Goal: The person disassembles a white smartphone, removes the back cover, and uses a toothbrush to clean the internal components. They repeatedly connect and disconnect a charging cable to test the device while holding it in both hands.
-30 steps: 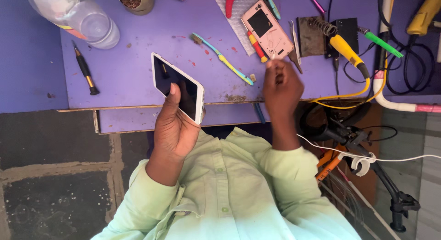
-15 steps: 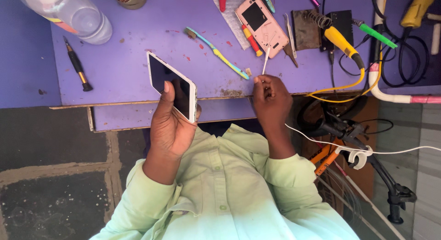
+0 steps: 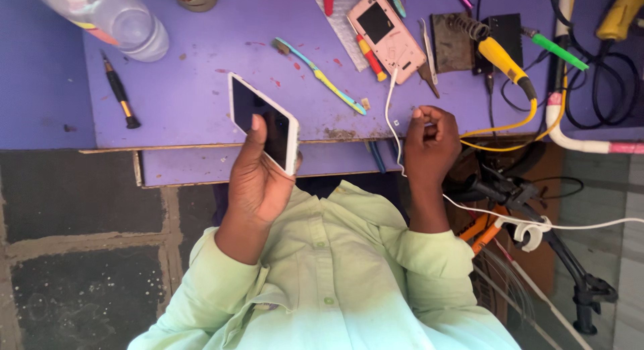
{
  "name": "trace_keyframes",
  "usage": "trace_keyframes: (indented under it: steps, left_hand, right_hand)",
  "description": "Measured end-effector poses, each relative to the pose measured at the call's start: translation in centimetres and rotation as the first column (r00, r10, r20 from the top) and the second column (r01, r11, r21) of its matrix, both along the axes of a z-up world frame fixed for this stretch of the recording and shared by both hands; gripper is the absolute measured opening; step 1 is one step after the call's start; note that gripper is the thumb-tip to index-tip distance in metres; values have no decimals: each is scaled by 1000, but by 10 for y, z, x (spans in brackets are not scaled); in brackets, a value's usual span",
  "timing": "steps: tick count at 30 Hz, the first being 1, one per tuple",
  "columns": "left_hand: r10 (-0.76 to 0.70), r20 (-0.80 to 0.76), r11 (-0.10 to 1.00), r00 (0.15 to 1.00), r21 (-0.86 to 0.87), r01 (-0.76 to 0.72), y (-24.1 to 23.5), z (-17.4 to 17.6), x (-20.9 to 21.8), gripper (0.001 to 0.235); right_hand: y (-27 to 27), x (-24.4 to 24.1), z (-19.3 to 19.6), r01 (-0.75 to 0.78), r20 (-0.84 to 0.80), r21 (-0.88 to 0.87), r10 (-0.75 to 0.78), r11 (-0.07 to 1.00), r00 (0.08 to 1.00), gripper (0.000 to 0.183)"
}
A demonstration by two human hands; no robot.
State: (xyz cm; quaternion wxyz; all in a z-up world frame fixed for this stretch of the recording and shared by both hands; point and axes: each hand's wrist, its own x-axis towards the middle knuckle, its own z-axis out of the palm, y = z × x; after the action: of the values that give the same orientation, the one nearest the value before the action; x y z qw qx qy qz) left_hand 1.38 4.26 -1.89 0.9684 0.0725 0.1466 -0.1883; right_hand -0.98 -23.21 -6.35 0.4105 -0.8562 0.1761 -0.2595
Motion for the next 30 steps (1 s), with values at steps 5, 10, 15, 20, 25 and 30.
trace_keyframes:
  steps: [5, 10, 15, 20, 25, 30]
  left_hand:
    - [8, 1, 993, 1000, 118, -9, -10, 6, 1, 34]
    - [-84, 11, 983, 996, 167, 81, -21, 6, -2, 42]
    - [-210, 26, 966, 977, 159, 203, -24, 0, -10, 38]
    - [-238, 57, 963, 970, 141, 228, -23, -7, -19, 36]
    - [-372, 11, 884, 928, 307, 351, -17, -21, -22, 40]
    - [-423, 122, 592, 898, 787, 172, 2, -23, -21, 50]
  right_hand:
    - [27, -13, 10, -238, 43, 223, 235, 945, 971, 35]
    - [71, -20, 35, -627, 192, 121, 602, 770, 775, 124]
    - [92, 1, 53, -671, 220, -72, 668, 738, 711, 111]
    - [97, 10, 56, -646, 265, -190, 672, 739, 692, 96]
    - [94, 15, 56, -632, 318, -232, 672, 739, 669, 91]
    - [95, 22, 74, -599, 328, -166, 616, 784, 716, 89]
